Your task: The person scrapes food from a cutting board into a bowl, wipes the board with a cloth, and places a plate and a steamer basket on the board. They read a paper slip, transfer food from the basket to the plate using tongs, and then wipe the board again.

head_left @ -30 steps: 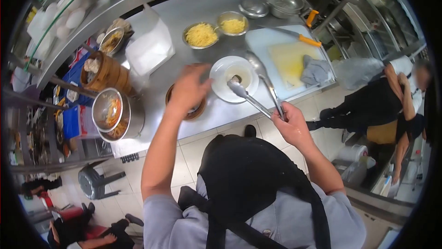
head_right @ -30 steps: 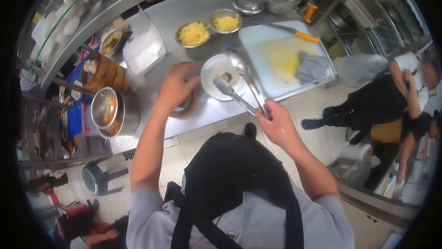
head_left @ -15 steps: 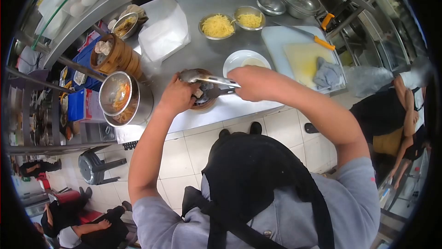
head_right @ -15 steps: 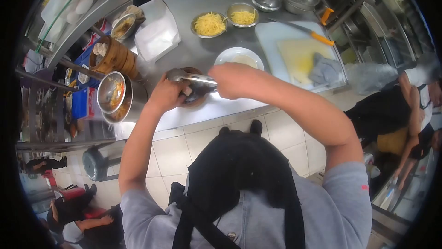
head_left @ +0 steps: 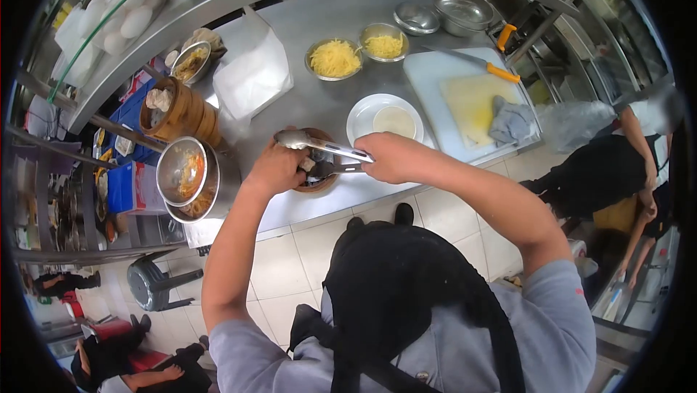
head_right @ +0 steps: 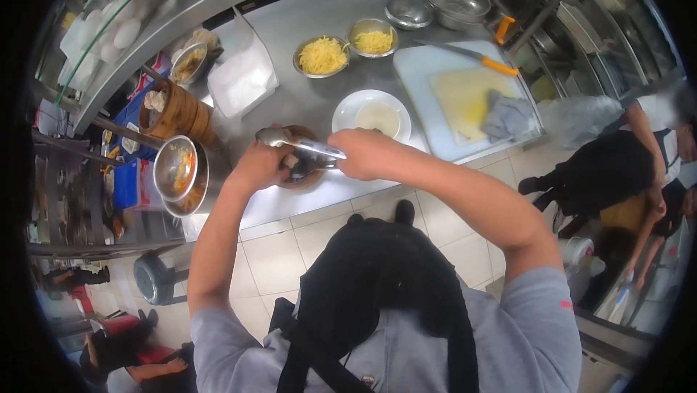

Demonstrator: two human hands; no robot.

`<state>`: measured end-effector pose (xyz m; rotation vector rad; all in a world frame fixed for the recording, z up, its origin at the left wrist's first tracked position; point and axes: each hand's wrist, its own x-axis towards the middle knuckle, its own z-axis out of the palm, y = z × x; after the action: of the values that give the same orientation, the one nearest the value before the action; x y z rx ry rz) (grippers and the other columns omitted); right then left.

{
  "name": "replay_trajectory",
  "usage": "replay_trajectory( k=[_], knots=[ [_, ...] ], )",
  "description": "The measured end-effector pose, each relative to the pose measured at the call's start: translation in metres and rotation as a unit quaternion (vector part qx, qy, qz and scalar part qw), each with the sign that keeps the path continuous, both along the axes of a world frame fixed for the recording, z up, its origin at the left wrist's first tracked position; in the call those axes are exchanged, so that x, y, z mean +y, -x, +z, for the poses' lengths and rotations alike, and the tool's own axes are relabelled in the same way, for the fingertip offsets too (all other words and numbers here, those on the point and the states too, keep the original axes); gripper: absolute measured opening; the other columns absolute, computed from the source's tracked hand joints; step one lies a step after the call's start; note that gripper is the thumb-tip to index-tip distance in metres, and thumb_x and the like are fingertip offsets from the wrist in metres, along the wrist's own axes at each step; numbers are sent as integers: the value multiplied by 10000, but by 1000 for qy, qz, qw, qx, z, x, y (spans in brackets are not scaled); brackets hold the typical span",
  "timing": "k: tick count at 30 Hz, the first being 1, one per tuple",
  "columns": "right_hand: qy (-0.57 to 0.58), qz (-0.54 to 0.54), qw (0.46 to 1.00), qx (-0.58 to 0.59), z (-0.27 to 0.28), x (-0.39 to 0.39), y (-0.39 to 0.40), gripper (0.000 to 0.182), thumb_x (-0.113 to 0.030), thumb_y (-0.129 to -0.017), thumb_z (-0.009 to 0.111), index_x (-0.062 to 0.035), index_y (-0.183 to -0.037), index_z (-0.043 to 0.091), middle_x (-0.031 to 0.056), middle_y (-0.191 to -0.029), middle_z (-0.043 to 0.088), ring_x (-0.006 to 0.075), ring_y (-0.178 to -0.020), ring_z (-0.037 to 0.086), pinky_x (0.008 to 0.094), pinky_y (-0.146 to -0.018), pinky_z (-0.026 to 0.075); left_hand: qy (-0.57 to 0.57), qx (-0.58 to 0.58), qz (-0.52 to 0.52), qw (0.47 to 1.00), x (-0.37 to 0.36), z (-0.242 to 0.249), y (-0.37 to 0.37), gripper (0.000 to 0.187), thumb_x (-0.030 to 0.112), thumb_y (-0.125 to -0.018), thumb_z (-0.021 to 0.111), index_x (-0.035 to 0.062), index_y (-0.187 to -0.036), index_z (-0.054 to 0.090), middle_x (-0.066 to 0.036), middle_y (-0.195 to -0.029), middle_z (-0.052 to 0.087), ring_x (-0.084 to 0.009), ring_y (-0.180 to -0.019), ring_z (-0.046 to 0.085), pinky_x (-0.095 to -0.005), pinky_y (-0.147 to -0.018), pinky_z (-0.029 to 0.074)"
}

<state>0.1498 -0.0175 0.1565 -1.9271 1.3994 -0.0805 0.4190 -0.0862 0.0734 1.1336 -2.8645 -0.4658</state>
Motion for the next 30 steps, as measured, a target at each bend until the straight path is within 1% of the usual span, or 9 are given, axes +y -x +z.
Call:
replay_trajectory(
  k=[3,5,9,14,15,19,21,25,30],
  knots=[
    [2,-38,999,-30,-3,7,10,163,-126,-864,595,6,-958,606,221,-935,656,399,-895,639,482,-799,476,-40,-21,13,999,0,14,4,325,170,-684,744,47,-983,709,-167,-1276,593,-375,-1192,540,-445,-1061,424],
    [43,-33,997,-47,-6,7,20,168,-127,-868,597,8,-968,608,222,-912,649,399,-881,634,475,-797,476,-74,-38,21,996,-1,29,13,394,218,-698,737,62,-1060,719,-189,-1196,632,-361,-1271,488,-445,-1155,335],
    [18,-65,997,-46,13,6,36,174,-130,-876,599,8,-980,611,219,-918,650,398,-893,630,464,-798,478,-37,28,-11,999,-8,25,20,369,204,-688,746,48,-1021,723,-153,-1325,551,-344,-1327,421,-438,-1160,330],
    [98,-71,993,-7,13,-3,49,179,-137,-886,614,7,-991,612,198,-937,661,379,-887,628,452,-787,479,19,-13,-49,999,-7,20,17,379,191,-686,752,56,-1040,727,-149,-1355,541,-355,-1352,404,-454,-1168,319],
    [30,-84,996,14,33,-1,44,177,-137,-889,619,-2,-1003,624,199,-959,666,373,-912,637,457,-802,485,20,3,-45,999,-6,21,16,388,189,-688,752,60,-1053,729,-150,-1358,538,-360,-1362,395,-461,-1173,312],
    [-21,-56,998,29,31,3,31,190,-136,-892,615,-8,-1031,631,204,-1004,668,372,-962,643,462,-837,489,46,7,-30,998,5,16,5,412,196,-697,758,70,-1087,723,-160,-1338,547,-370,-1357,408,-466,-1184,298],
    [6,-13,1000,22,22,2,20,201,-130,-892,608,-5,-1048,627,201,-1032,667,370,-993,641,468,-862,487,6,-31,23,999,8,16,0,445,215,-719,767,75,-1137,708,-168,-1294,575,-391,-1324,443,-474,-1192,288],
    [13,-10,1000,23,3,-3,8,215,-121,-887,603,1,-1064,622,192,-1043,666,369,-1000,640,466,-871,484,37,-13,26,999,15,7,-2,462,232,-744,771,71,-1171,692,-172,-1250,605,-384,-1288,480,-479,-1199,279],
    [2,-25,999,-26,-2,3,10,173,-120,-884,601,-9,-1017,610,196,-954,656,371,-933,634,469,-818,477,52,12,14,998,13,6,0,463,227,-765,766,59,-1186,676,-160,-1217,631,-338,-1265,504,-493,-1198,273]
  ],
)
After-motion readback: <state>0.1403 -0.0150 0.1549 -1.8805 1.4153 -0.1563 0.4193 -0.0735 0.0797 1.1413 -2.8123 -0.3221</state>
